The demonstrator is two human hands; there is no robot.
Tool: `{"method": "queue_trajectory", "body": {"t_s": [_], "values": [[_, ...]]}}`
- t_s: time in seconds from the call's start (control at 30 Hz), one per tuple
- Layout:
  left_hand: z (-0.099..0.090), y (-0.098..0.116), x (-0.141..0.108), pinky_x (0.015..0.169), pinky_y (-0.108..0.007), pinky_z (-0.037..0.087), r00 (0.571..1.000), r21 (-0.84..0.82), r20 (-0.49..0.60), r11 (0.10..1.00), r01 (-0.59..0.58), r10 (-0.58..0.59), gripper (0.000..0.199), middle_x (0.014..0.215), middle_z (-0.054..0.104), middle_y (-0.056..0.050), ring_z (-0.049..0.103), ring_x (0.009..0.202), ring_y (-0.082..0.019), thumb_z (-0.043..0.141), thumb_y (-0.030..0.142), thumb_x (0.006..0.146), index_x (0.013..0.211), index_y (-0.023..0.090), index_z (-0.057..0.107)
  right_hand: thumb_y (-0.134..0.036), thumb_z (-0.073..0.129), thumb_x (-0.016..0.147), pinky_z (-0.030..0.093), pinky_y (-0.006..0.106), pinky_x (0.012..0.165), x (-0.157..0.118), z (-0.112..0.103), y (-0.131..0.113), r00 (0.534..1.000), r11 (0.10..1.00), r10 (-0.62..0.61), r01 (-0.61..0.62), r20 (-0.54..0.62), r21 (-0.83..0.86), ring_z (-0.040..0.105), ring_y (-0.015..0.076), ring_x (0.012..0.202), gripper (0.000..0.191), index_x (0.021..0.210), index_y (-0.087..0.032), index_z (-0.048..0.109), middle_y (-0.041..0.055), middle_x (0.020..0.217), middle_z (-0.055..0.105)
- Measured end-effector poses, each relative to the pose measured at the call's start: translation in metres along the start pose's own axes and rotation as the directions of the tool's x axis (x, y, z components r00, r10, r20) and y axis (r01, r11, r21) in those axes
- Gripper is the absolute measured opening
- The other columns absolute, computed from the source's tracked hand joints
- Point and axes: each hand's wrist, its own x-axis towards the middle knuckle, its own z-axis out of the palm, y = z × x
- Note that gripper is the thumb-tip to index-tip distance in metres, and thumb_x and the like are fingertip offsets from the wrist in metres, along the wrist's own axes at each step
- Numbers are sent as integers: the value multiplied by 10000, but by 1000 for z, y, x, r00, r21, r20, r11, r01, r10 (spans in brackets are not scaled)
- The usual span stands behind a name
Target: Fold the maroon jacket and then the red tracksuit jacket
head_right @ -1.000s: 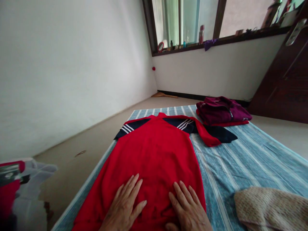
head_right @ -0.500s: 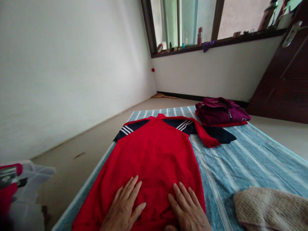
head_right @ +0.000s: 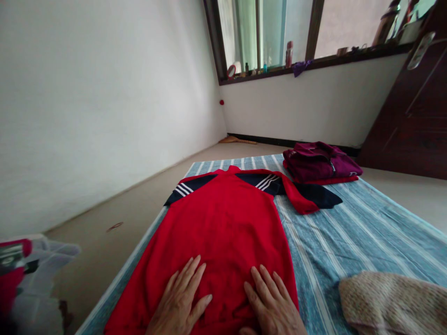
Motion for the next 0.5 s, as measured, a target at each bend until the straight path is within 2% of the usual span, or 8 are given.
{"method": "queue_trajectory", "body": {"t_s": [0.5], "values": [[5,-2,-2,986,-442,430,998,17,-58,1000,-24,25,538,1418,443,-91,436,1279,-283,460,455,877,1350,200,465,-648,467,828,409,400,942,1,-2,0,1000,1000,-17,17,-12,-13,474,283,1230,685,1404,-284,400,69,1394,467]]}}
